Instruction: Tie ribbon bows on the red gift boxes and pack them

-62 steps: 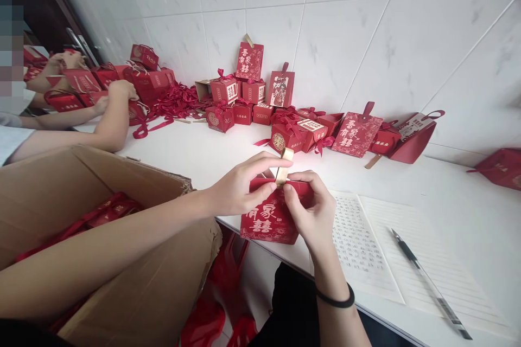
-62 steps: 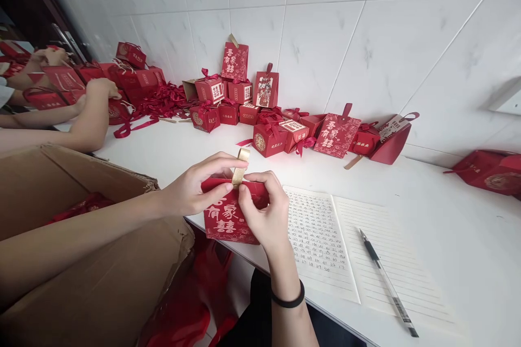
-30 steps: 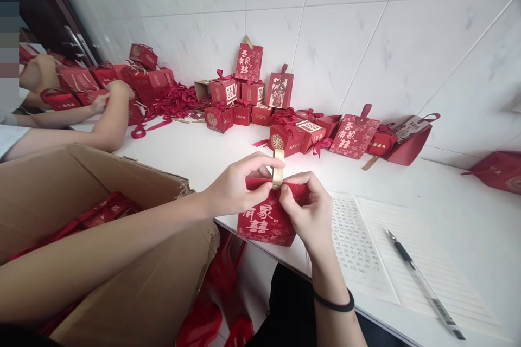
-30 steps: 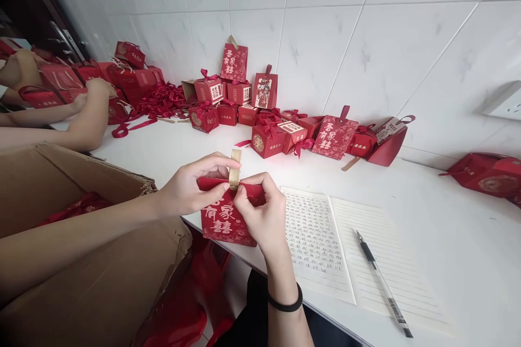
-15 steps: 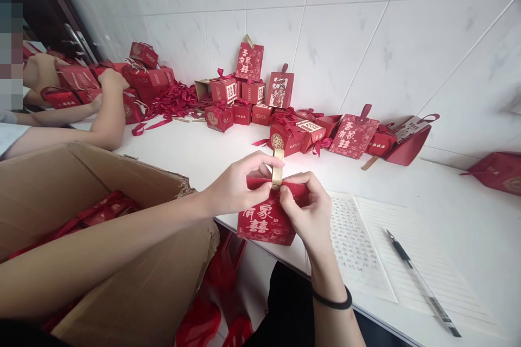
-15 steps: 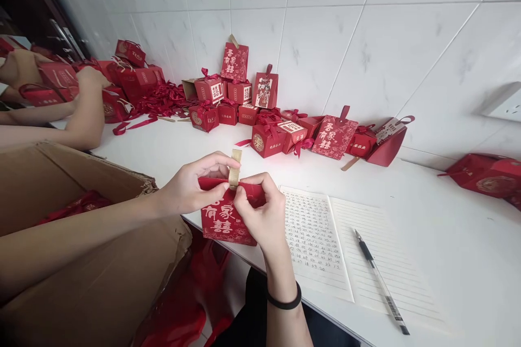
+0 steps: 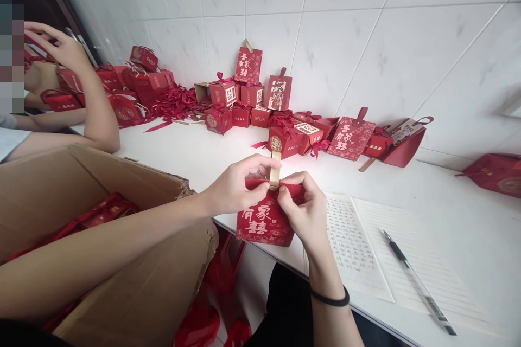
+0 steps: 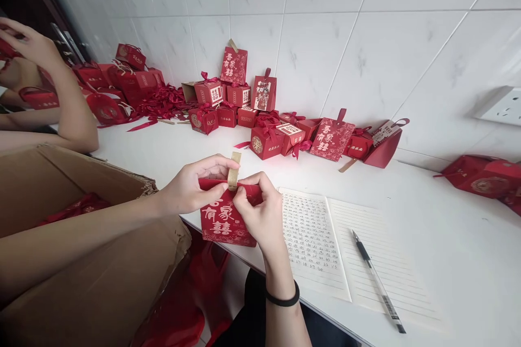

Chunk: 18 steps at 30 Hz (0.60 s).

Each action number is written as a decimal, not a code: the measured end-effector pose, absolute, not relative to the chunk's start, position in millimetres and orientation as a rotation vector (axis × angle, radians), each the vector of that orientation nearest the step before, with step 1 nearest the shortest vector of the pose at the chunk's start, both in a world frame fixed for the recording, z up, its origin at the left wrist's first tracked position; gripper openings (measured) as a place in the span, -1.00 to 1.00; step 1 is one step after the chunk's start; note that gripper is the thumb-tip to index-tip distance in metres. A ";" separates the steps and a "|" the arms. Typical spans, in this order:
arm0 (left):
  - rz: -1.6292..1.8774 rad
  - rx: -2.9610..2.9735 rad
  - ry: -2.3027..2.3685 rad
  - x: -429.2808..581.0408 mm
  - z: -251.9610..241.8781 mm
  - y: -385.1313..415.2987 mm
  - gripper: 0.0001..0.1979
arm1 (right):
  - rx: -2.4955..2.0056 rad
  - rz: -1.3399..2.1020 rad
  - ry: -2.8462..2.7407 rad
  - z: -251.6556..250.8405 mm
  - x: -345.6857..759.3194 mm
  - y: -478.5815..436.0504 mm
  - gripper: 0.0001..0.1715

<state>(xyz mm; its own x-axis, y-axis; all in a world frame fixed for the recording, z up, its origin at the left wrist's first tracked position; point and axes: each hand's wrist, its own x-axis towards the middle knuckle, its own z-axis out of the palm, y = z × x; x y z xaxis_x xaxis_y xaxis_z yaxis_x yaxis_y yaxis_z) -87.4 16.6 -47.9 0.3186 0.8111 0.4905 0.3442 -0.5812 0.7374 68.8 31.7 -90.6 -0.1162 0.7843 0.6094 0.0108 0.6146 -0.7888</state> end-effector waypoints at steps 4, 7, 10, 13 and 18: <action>1.157 2.007 0.936 -94.2 -47.9 19.5 -0.59 | -0.675 0.788 -1.545 -93.9 70.8 31.2 -0.92; 1.044 1.835 0.998 -102.3 -51.1 21.3 -0.34 | -0.692 0.813 -1.488 -98.1 76.0 33.6 -0.80; 0.852 1.747 1.104 -106.3 -52.1 22.2 -0.50 | -0.706 0.853 -1.394 -100.3 81.9 36.9 -0.67; 0.944 1.700 1.210 -106.1 -44.8 22.4 -0.77 | -0.618 0.925 -1.296 -100.3 84.6 39.1 -0.46; 1.325 0.952 1.215 -113.1 -19.0 18.7 -0.86 | -0.709 0.953 -1.149 -105.2 84.9 45.5 -0.47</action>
<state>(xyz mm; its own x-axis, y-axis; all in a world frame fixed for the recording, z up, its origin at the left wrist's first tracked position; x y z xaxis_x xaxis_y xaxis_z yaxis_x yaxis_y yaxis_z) -113.1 18.7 -19.0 -0.1300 0.9871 -0.0935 -0.1784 0.0695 0.9815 84.9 45.5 -105.2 0.1169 0.8974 0.4254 -0.2521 0.4411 -0.8613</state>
